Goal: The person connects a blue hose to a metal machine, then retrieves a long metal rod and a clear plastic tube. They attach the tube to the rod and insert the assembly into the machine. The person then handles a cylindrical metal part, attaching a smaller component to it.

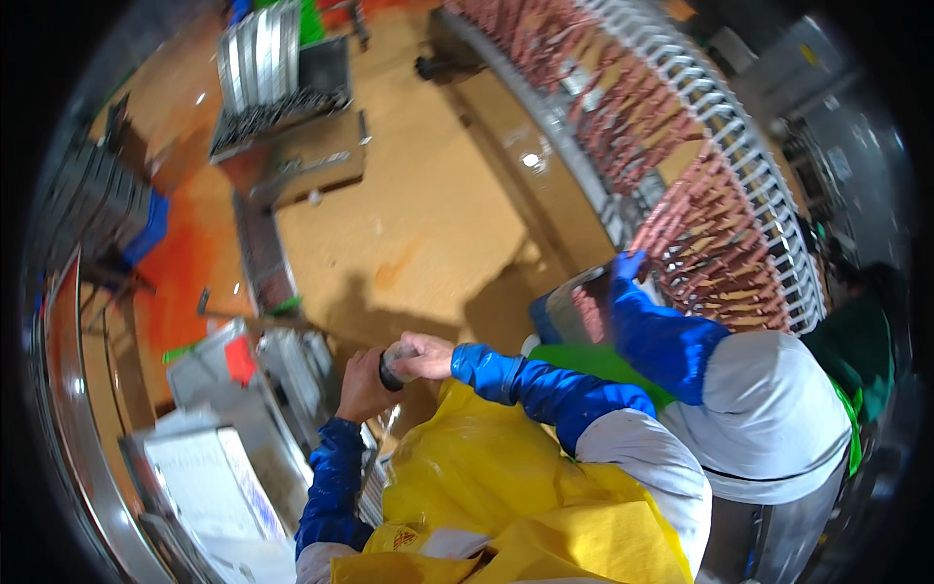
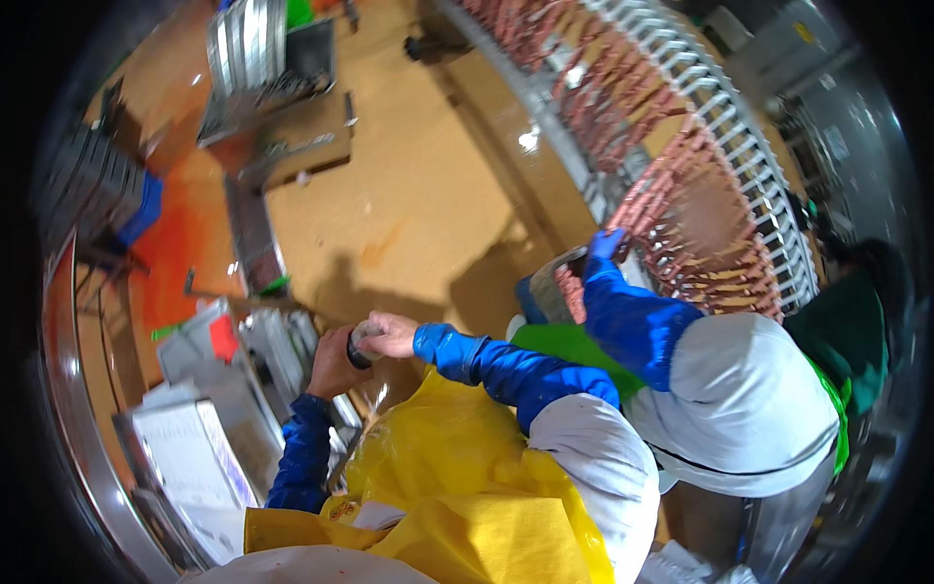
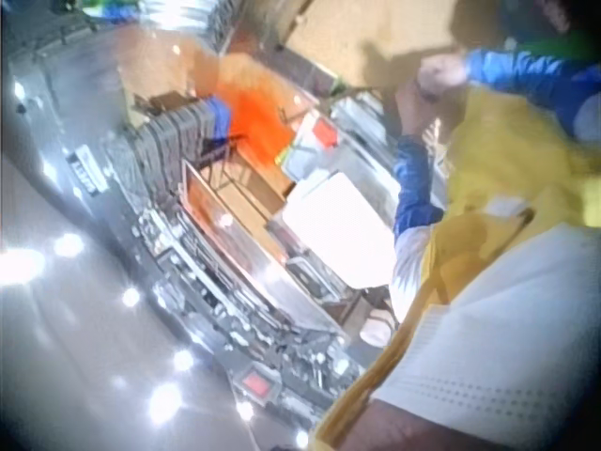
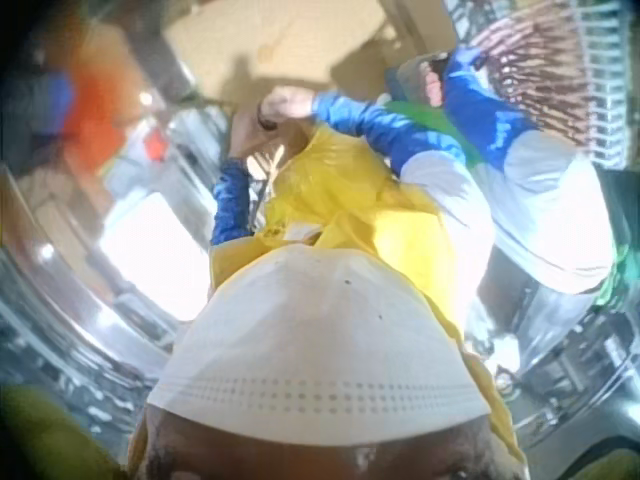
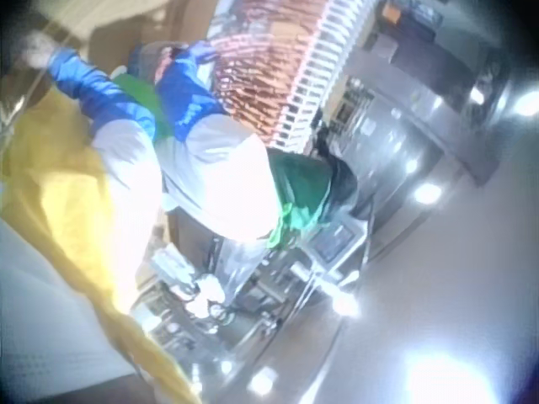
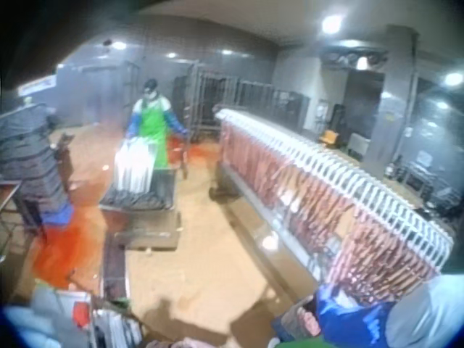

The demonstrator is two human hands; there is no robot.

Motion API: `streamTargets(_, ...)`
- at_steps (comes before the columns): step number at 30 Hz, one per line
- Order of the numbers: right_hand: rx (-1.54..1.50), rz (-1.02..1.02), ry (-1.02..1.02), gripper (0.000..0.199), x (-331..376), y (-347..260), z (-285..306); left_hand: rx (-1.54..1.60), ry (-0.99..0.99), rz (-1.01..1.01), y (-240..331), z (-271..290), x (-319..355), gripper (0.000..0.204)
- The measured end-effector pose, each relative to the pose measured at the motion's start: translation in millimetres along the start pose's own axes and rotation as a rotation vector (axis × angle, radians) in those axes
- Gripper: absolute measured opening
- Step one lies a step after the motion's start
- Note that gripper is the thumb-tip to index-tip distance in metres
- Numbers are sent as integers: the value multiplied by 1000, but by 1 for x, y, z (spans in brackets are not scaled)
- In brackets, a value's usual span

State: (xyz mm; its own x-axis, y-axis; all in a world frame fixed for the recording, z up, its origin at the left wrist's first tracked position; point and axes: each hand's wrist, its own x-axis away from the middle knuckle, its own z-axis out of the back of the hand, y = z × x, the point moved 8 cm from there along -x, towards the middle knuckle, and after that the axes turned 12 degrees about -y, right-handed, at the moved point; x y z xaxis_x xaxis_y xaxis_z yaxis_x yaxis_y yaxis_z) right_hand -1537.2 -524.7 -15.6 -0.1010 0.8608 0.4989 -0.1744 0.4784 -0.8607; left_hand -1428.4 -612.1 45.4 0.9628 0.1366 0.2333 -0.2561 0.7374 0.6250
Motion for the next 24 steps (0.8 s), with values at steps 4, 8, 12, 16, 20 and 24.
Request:
streamTargets(4,-520,-237,130,56,47,-6,40,-196,10,-73,28,14,-59,75)
streamTargets(8,-637,-13,234,52,38,13,77,-213,7,-290,58,33,-119,62)
streamTargets(12,94,417,479,58,78,-44,124,166,-431,-413,51,35,-172,55)
streamTargets(16,275,398,566,73,92,-53,155,219,-694,-407,64,45,-201,71)
streamTargets(20,-883,-228,481,94,97,27,149,-193,-325,-834,142,59,-231,66)
streamTargets(24,411,325,1063,80,173,-91,191,33,-919,-763,148,68,-275,66)
